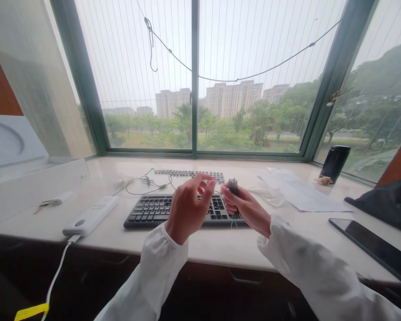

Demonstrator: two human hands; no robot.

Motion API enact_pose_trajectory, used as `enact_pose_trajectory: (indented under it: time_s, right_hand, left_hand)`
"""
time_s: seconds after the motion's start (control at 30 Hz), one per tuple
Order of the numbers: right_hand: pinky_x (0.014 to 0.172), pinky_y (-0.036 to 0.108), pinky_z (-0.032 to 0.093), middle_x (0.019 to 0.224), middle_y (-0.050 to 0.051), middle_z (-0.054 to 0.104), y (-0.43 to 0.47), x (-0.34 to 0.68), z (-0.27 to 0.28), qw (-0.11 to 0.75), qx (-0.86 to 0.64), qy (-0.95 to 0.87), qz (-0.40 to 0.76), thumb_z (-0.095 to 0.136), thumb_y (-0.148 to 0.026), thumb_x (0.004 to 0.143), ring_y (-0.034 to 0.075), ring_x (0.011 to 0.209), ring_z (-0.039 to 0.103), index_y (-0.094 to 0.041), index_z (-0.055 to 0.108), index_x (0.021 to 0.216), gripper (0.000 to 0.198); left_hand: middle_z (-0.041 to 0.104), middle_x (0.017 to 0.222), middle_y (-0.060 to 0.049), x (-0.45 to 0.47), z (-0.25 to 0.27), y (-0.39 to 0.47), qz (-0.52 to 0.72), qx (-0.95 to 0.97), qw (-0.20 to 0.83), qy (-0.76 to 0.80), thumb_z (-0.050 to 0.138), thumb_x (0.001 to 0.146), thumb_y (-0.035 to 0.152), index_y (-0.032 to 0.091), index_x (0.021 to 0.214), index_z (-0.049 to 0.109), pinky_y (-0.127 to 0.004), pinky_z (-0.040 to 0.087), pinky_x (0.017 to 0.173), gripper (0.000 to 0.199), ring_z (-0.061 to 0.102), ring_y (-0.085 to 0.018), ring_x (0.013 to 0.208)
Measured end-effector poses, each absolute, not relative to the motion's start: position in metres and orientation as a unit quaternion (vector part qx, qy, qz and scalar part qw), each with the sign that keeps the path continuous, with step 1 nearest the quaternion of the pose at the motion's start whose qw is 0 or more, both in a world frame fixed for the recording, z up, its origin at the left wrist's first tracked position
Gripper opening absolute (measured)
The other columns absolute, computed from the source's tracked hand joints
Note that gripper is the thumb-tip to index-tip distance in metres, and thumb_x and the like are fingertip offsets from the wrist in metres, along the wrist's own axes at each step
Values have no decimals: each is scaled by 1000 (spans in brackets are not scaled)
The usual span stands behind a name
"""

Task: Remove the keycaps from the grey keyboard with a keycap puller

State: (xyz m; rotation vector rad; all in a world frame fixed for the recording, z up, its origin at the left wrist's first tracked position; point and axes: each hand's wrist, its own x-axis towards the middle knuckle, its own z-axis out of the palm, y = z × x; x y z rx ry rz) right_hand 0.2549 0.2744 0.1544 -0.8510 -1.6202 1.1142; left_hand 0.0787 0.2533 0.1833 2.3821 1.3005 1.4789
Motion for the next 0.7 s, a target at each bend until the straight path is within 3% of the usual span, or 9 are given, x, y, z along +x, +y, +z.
enact_pose_trajectory:
  time_s: [0.07,0.17,0.37,0.5,0.57,0.7]
  right_hand:
    - [42,20,24,56,-9,24,292,245,167,519,-299,-571,562,57,-54,83,6,46,22,-21,35,69,42]
    - [43,18,23,56,-10,23,316,229,177,524,-233,-520,633,67,-57,73,6,47,21,-21,33,69,50]
    - [38,17,12,51,-12,22,356,193,173,466,-214,-554,656,66,-59,73,5,42,14,-23,39,77,45]
    - [42,17,24,54,-10,33,368,181,161,487,-200,-531,664,71,-56,69,5,46,28,-21,39,74,47]
    - [41,17,24,55,-10,36,367,180,156,511,-205,-515,657,70,-58,68,6,46,31,-23,40,78,48]
    - [35,18,11,47,-12,23,361,183,150,508,-237,-509,653,69,-59,69,5,38,16,-22,37,69,49]
  left_hand:
    - [69,75,0,60,190,282,481,761,12,435,37,96,41,18,97,64,-23,43,62,36,60,-12,64]
    - [68,66,2,31,190,325,431,781,-9,453,40,93,37,19,85,68,-22,40,61,35,59,-11,59]
    - [67,62,2,-8,177,389,340,816,-12,467,44,89,35,20,83,71,-21,34,56,31,56,-11,55]
    - [67,63,-1,-9,163,405,315,827,-56,463,42,90,37,18,84,70,-22,35,58,34,57,-13,57]
    - [67,64,-3,-7,154,403,276,854,-93,431,44,90,38,18,84,71,-23,35,60,34,59,-14,60]
    - [65,62,-2,-3,142,391,226,900,-108,356,43,91,39,21,87,71,-24,34,60,34,58,-14,58]
